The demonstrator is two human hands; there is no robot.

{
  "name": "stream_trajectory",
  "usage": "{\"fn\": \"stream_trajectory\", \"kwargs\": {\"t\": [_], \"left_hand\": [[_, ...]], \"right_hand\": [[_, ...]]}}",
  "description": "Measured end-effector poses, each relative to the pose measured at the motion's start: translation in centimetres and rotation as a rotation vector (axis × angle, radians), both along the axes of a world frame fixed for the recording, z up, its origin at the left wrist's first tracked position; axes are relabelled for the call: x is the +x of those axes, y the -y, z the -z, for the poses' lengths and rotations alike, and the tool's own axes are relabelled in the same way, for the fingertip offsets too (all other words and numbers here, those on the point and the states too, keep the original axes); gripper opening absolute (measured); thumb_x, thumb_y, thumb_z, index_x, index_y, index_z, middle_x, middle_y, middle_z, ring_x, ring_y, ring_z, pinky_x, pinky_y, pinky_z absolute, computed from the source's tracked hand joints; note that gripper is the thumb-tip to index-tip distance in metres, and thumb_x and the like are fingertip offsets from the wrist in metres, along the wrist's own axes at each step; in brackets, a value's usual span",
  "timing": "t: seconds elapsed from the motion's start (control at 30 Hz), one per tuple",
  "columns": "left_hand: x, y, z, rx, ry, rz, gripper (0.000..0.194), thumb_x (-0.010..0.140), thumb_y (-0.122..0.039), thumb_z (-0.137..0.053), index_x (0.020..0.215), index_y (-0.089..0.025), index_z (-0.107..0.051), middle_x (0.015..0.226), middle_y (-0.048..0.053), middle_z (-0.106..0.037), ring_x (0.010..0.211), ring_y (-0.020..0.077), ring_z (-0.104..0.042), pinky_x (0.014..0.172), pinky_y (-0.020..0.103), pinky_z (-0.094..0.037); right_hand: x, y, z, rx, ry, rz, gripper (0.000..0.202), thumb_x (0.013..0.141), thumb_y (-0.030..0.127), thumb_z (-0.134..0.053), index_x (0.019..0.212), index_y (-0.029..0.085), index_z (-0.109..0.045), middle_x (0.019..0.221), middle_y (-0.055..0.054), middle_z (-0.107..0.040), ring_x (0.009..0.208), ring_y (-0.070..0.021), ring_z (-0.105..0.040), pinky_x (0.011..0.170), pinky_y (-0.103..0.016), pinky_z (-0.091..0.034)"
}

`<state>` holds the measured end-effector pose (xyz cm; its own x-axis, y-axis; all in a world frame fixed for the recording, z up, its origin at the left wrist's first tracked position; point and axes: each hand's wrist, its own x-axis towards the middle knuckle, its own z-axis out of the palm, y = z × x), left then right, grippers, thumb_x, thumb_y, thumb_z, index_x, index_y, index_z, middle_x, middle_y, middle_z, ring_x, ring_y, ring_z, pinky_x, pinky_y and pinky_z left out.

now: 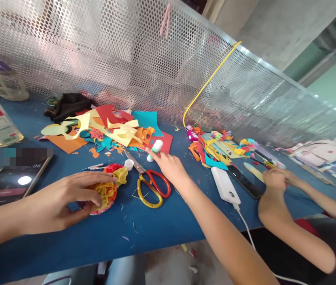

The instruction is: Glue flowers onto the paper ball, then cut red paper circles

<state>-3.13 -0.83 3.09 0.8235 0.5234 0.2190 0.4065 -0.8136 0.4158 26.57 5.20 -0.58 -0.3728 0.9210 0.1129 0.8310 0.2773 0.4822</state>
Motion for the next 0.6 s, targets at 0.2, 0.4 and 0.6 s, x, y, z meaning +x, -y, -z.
{"fn": "stream_trajectory", "kwargs": {"t": [0.2, 0.4, 0.6], "left_hand": [[0.2, -0.1, 0.1, 0.039, -0.004, -0.077, 0.021, 0.072, -0.015, -0.055, 0.087, -0.026, -0.066, 0.122, 0.003, -0.055, 0.11, 0.0255, -0.052, 0.095, 0.045, -0.038], [1.1, 0.6, 1.3, -0.027, 0.112, -0.242, 0.018, 0.066, -0.016, -0.06, 0.081, -0.025, -0.066, 0.118, 0.004, -0.055, 0.107, 0.0286, -0.047, 0.09, 0.048, -0.037], [1.5, 0.4, 2.7, -0.105, 0.256, -0.283, 0.019, 0.064, -0.018, -0.062, 0.083, -0.022, -0.063, 0.117, 0.006, -0.052, 0.109, 0.0274, -0.044, 0.093, 0.046, -0.036]], "right_hand": [[0.2, -1.2, 0.6, 0.085, -0.131, -0.024, 0.053, 0.084, 0.004, -0.032, 0.13, 0.028, -0.043, 0.092, -0.009, -0.06, 0.084, -0.0215, -0.058, 0.067, -0.029, -0.043], [-2.1, 3.3, -0.4, 0.357, -0.71, -0.124, 0.039, 0.091, 0.036, -0.033, 0.12, 0.013, -0.044, 0.1, -0.015, -0.06, 0.081, -0.0209, -0.06, 0.072, -0.032, -0.048], [-7.0, 10.4, -1.1, 0.097, -1.619, -0.177, 0.032, 0.083, 0.051, -0.043, 0.092, 0.022, -0.054, 0.086, -0.007, -0.06, 0.044, -0.0109, -0.049, 0.039, -0.026, -0.042]]}}
